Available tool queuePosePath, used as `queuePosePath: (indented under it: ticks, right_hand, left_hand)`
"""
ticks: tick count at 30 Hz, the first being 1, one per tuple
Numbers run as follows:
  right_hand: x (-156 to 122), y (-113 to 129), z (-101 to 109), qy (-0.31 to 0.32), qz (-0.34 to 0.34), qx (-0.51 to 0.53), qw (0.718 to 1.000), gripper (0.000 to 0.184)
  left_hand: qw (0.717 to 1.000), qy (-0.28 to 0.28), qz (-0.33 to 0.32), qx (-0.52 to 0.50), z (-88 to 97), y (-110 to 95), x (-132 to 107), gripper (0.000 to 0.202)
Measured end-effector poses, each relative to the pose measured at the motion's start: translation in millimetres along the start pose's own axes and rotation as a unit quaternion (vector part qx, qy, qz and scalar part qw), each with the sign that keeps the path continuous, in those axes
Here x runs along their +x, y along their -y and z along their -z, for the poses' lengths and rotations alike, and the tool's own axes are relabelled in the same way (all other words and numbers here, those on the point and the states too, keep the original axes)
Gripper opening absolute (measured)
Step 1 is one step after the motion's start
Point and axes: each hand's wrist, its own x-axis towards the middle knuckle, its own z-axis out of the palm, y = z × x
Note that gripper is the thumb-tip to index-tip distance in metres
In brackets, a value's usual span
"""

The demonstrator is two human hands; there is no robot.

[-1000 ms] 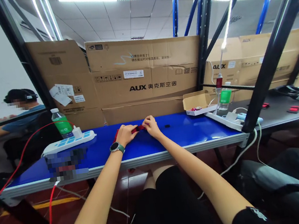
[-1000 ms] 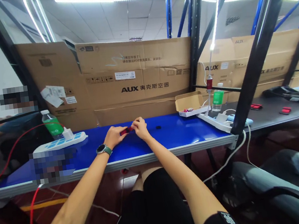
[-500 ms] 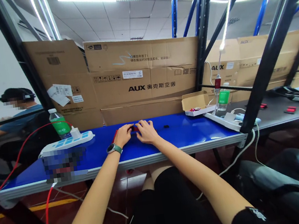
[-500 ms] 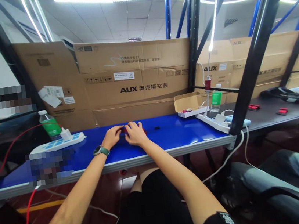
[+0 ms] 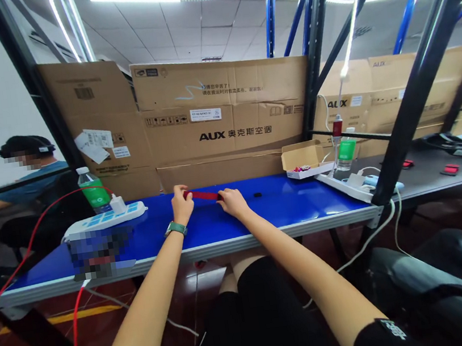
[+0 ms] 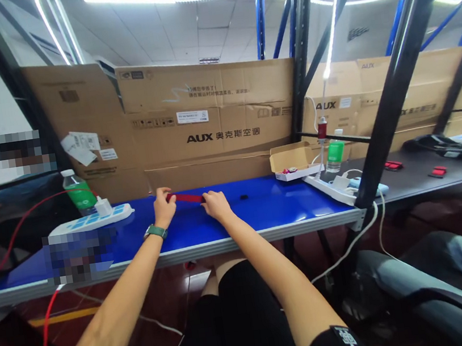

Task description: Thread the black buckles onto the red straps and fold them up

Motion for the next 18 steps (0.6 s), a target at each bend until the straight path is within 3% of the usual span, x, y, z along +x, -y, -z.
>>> queuePosePath:
  ticks: [5,8,10,13,18]
  right_hand:
    - [-1.6,-14.0,2.5,-0.018,-0.086,0.032,0.996,0.022]
    - [-1.9,-22.0,3.2,-0.033,-0.169,0.025,0.985,0.024]
    - [-2.3,-25.4,3.2,-0.052,-0.220,0.015,0.974,0.027]
    - [-4.3,-26.8,2.3,-0.065,-0.256,-0.010,0.964,0.031]
    - [-8.4,-21.7,0.3,-0.059,-0.258,-0.080,0.961,0.036]
  left_hand:
    - [0.981,-0.183,0.066,0.019,16.5,2.3,4.4,0.022]
    - [0.969,-0.242,0.059,-0.004,21.9,-0.3,4.7,0.016]
    - [0.972,-0.230,0.025,-0.024,22.5,-2.4,5.3,0.012]
    - [0.981,-0.158,-0.019,-0.111,19.6,-5.6,7.2,0.011]
    - [0.964,-0.066,0.013,-0.257,11.3,-1.9,9.6,0.033]
